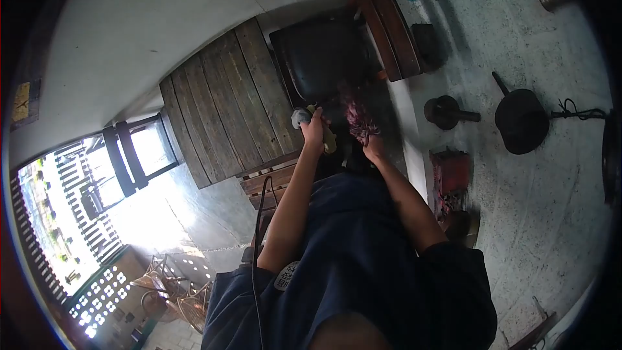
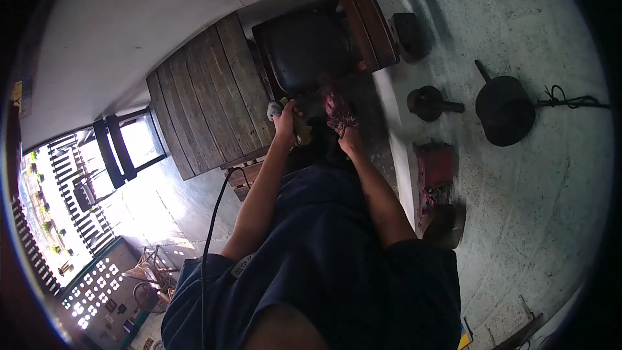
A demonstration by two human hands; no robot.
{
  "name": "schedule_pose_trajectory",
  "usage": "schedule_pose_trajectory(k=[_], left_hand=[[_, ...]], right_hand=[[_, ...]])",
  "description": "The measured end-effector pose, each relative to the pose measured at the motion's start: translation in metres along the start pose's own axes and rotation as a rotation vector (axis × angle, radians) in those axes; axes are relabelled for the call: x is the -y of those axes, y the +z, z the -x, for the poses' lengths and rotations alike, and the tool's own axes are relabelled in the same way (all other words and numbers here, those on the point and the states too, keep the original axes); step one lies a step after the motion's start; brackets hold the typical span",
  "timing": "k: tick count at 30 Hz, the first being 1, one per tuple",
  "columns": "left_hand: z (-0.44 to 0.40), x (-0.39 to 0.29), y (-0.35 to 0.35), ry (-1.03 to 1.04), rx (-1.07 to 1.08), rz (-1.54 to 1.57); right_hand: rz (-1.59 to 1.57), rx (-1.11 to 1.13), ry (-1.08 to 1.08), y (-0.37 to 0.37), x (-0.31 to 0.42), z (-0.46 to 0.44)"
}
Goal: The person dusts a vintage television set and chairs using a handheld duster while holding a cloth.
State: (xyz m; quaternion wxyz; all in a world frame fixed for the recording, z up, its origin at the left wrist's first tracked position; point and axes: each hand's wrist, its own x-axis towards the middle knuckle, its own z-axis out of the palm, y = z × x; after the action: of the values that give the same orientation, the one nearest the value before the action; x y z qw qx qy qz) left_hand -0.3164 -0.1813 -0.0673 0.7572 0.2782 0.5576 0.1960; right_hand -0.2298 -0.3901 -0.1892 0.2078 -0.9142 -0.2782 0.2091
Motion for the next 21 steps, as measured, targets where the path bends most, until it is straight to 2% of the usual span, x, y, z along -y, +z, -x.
schedule_pose_trajectory(k=[1, 4, 5, 7, 8, 10, 11, 13, 14, 16, 20, 21], left_hand=[[0.000, -0.001, 0.000, 0.003, 0.010, 0.002], [-0.003, -0.005, 0.002, -0.031, -0.018, -0.018], [-0.004, -0.007, 0.003, -0.016, 0.008, -0.024], [-0.004, -0.013, 0.010, 0.011, 0.044, -0.021], [-0.003, -0.015, 0.014, 0.007, 0.042, -0.030], [-0.002, -0.021, 0.018, 0.012, 0.041, -0.036], [-0.003, -0.024, 0.019, 0.019, 0.058, -0.023], [-0.002, -0.030, 0.018, 0.027, 0.075, -0.013], [-0.003, -0.034, 0.019, 0.033, 0.086, 0.013], [-0.012, -0.035, 0.019, 0.042, 0.100, 0.042], [-0.019, -0.046, 0.023, 0.067, 0.034, 0.025], [-0.019, -0.046, 0.023, 0.039, 0.017, 0.033]], right_hand=[[0.053, 0.128, 0.039, -0.004, -0.001, -0.001], [0.064, 0.107, 0.103, -0.005, -0.001, -0.005], [0.070, 0.090, 0.095, -0.007, -0.002, -0.006], [-0.149, 0.114, -0.027, -0.026, 0.013, -0.007], [-0.146, 0.105, -0.036, -0.036, 0.021, -0.011], [-0.010, 0.220, -0.055, -0.054, 0.037, -0.014], [-0.008, 0.216, -0.062, -0.051, 0.041, -0.017], [-0.077, -0.016, -0.060, -0.034, 0.043, -0.019], [-0.078, -0.020, -0.061, -0.032, 0.040, -0.023], [-0.141, 0.222, 0.039, -0.051, 0.055, -0.028], [-0.042, 0.219, -0.011, -0.050, 0.059, -0.045], [-0.053, 0.124, -0.013, -0.046, 0.064, -0.048]])
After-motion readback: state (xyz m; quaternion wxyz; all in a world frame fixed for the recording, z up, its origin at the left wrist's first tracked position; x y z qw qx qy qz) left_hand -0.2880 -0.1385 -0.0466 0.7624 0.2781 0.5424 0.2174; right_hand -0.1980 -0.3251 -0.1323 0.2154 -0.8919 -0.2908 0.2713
